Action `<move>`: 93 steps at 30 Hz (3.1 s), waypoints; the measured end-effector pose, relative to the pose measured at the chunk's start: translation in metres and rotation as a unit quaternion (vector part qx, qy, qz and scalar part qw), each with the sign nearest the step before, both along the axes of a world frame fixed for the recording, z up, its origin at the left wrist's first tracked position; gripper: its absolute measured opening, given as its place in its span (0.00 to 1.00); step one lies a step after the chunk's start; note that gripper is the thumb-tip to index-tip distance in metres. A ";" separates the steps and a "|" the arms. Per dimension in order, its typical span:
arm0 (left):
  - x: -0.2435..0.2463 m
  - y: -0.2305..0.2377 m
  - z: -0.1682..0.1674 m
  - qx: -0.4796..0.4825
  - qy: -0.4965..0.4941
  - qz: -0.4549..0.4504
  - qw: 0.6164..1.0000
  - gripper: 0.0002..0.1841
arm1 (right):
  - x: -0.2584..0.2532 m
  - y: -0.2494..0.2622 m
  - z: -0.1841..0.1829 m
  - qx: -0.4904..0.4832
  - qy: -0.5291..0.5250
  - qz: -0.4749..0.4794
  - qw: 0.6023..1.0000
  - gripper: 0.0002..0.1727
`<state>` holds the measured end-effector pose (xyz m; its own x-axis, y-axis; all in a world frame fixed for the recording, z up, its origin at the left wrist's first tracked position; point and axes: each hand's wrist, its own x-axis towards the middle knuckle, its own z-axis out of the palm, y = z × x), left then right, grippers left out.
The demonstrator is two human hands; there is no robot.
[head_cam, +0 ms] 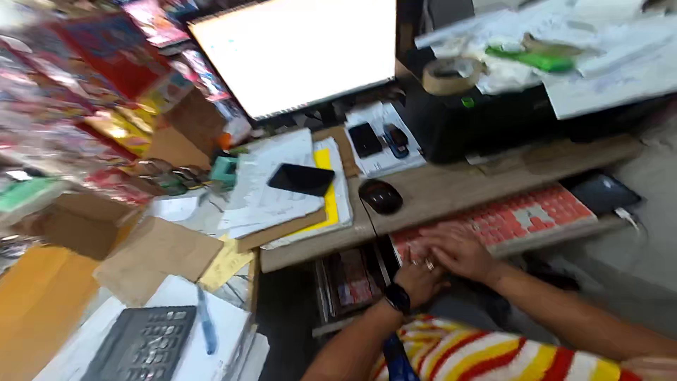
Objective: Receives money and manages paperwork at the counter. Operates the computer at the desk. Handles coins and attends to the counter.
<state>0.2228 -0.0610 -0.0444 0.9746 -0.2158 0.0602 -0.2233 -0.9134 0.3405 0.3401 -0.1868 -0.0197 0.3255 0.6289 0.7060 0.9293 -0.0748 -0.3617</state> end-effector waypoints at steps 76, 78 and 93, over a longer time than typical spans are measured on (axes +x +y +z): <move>-0.018 0.132 0.039 0.153 -0.353 0.358 0.850 0.47 | 0.026 0.124 0.051 -0.035 0.153 -0.010 0.988 0.26; -0.018 0.132 0.039 0.154 -0.354 0.360 0.849 0.48 | 0.026 0.124 0.057 -0.087 0.169 -0.014 0.982 0.25; -0.019 0.131 0.040 0.146 -0.344 0.363 0.854 0.48 | 0.026 0.125 0.059 -0.113 0.174 -0.009 0.978 0.25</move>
<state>0.2037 0.0699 -0.0042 0.6142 0.3258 0.7187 0.3820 -0.9197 0.0905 0.3659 -0.0618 0.0395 0.5331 0.7487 0.3941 0.7510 -0.2043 -0.6279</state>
